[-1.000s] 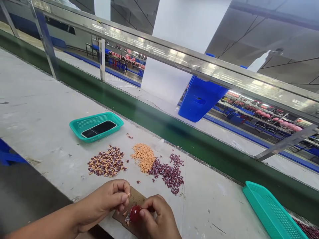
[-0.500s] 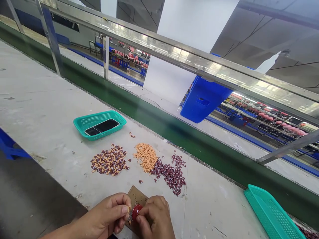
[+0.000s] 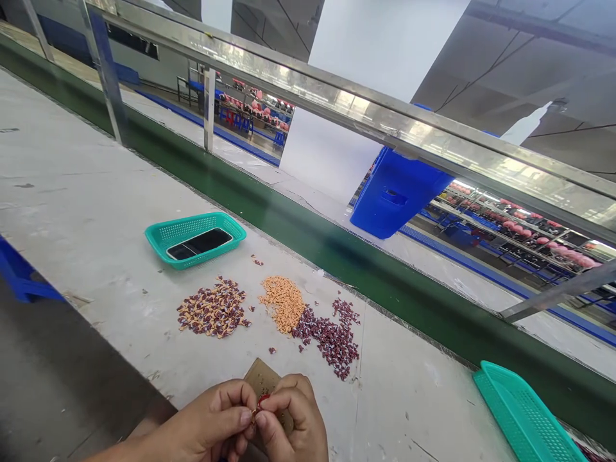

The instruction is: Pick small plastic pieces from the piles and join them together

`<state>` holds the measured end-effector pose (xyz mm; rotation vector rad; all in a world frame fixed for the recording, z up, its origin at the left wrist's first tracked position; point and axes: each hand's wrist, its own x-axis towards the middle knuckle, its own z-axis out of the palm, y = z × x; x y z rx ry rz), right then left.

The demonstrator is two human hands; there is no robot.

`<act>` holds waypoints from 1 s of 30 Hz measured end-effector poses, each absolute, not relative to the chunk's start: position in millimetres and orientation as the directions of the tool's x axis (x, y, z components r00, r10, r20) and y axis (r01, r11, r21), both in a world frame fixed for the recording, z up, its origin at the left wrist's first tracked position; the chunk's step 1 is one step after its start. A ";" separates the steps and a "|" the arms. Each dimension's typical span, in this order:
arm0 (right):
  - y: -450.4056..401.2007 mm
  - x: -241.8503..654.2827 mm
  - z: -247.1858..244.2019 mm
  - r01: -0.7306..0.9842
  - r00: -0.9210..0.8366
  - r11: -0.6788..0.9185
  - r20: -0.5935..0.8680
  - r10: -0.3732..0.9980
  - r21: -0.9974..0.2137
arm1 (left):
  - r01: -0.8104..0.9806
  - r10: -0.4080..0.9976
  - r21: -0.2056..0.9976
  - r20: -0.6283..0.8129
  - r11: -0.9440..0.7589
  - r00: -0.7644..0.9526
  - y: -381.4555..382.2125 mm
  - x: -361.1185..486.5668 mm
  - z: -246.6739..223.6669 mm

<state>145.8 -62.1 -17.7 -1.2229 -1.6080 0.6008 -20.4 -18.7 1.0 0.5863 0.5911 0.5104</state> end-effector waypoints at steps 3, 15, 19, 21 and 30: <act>-61.8 146.8 -18.1 0.426 -0.006 0.370 0.407 0.914 -0.825 | -0.273 0.593 0.639 -0.359 0.719 0.721 -17.9 -19.4 0.3; -63.4 140.7 -25.5 0.390 0.063 0.363 0.418 0.906 -0.846 | -0.314 0.681 0.709 -0.313 0.631 0.662 -21.0 -19.7 -2.0; -63.7 138.9 -28.6 0.383 0.029 0.381 0.423 0.906 -0.842 | -0.285 0.732 0.810 -0.239 0.513 0.638 -20.2 -20.4 -7.2; -64.0 136.1 -30.2 0.371 0.047 0.382 0.428 0.902 -0.846 | -0.270 0.731 0.841 -0.198 0.470 0.653 -18.5 -21.5 -8.6; -63.4 135.2 -20.1 0.619 -0.050 0.517 0.627 0.778 -0.591 | -0.202 0.730 0.917 -0.125 0.343 0.671 -13.4 -25.8 -6.5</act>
